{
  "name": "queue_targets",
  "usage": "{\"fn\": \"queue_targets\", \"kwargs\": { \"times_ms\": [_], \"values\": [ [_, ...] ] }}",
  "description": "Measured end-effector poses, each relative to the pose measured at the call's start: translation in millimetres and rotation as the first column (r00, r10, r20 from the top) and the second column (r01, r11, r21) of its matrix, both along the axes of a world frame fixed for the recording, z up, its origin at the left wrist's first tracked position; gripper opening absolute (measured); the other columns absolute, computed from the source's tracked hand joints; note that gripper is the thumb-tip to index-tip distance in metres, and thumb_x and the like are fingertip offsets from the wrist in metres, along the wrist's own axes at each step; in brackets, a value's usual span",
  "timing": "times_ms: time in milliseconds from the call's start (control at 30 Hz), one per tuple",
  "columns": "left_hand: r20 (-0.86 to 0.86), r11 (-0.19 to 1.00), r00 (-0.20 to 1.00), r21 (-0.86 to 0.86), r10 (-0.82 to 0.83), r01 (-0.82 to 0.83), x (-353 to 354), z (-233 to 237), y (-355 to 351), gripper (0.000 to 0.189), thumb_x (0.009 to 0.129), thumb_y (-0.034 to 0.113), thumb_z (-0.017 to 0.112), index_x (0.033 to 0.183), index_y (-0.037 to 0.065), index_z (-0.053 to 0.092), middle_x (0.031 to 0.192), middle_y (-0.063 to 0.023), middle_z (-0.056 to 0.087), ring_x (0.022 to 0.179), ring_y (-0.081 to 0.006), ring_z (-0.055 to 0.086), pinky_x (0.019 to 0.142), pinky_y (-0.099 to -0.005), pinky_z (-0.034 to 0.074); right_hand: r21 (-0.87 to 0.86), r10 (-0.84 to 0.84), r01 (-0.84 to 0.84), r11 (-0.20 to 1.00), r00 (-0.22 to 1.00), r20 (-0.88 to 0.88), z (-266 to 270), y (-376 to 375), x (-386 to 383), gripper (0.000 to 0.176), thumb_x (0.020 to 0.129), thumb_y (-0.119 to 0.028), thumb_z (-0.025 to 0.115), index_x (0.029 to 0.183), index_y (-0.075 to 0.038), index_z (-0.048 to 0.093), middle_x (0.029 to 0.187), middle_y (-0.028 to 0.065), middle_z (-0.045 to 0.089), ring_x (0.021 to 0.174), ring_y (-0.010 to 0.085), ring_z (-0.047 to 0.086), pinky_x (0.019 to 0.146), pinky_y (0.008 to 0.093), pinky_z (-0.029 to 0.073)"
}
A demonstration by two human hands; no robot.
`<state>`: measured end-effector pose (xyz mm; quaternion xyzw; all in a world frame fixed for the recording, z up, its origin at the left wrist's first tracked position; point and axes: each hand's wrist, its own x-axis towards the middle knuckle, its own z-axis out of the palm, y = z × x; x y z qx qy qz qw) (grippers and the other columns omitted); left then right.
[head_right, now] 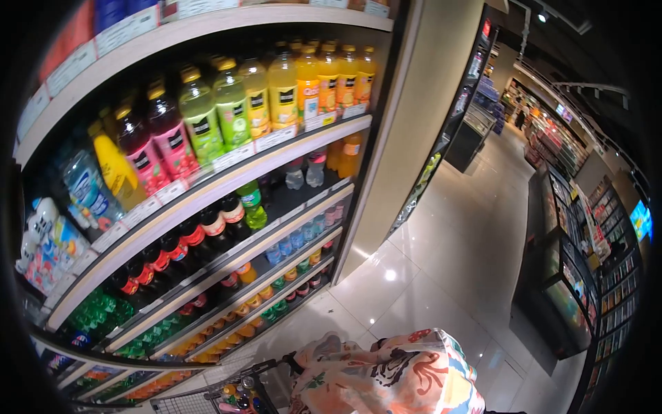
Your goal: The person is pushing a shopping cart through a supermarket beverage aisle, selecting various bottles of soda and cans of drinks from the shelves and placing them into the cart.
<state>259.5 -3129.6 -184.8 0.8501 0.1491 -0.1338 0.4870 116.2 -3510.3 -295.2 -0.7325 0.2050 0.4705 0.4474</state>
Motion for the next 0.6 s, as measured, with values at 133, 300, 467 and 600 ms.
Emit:
{"fn": "queue_targets", "kwargs": {
  "times_ms": [133,300,467,600],
  "values": [
    [-0.012,0.992,0.992,0.017,0.122,-0.122,-4,-4,65,0.027,0.088,0.025,0.064,0.102,0.002,0.062,0.085,-0.0156,0.069,0.075,-0.0291,0.064,0.069,-0.0456,0.049,-0.005,0.021,-0.021,1.0,1.0,-0.004,-11,41,17,0.032,0.103,-0.024,0.052,0.117,-0.001,0.069,0.091,0.0169,0.071,0.084,0.0337,0.072,0.073,0.0481,0.058],
    [-0.022,0.973,0.973,0.042,0.228,-0.227,7,-11,152,0.027,0.089,0.026,0.064,0.102,0.002,0.062,0.086,-0.0154,0.069,0.076,-0.0289,0.065,0.069,-0.0456,0.049,0.0,0.027,-0.027,1.0,1.0,0.01,-1,106,48,0.032,0.103,-0.024,0.052,0.117,-0.002,0.069,0.091,0.0165,0.071,0.084,0.0335,0.072,0.073,0.0477,0.058],
    [-0.028,0.944,0.944,0.056,0.328,-0.326,22,-18,235,0.027,0.089,0.027,0.065,0.102,0.003,0.063,0.086,-0.0152,0.069,0.076,-0.0287,0.065,0.069,-0.0456,0.049,-0.013,0.061,-0.061,0.998,0.998,0.02,-9,149,93,0.032,0.103,-0.024,0.052,0.117,-0.002,0.07,0.09,0.0161,0.072,0.084,0.0333,0.072,0.073,0.0473,0.058],
    [-0.052,0.92,0.919,0.07,0.39,-0.387,18,-23,273,0.028,0.089,0.027,0.065,0.103,0.003,0.064,0.086,-0.015,0.07,0.076,-0.0285,0.065,0.069,-0.0456,0.049,-0.015,0.084,-0.084,0.996,0.996,0.019,-5,162,126,0.032,0.103,-0.024,0.052,0.116,-0.002,0.07,0.089,0.0157,0.072,0.084,0.0331,0.072,0.073,0.047,0.058]
  ]
}}
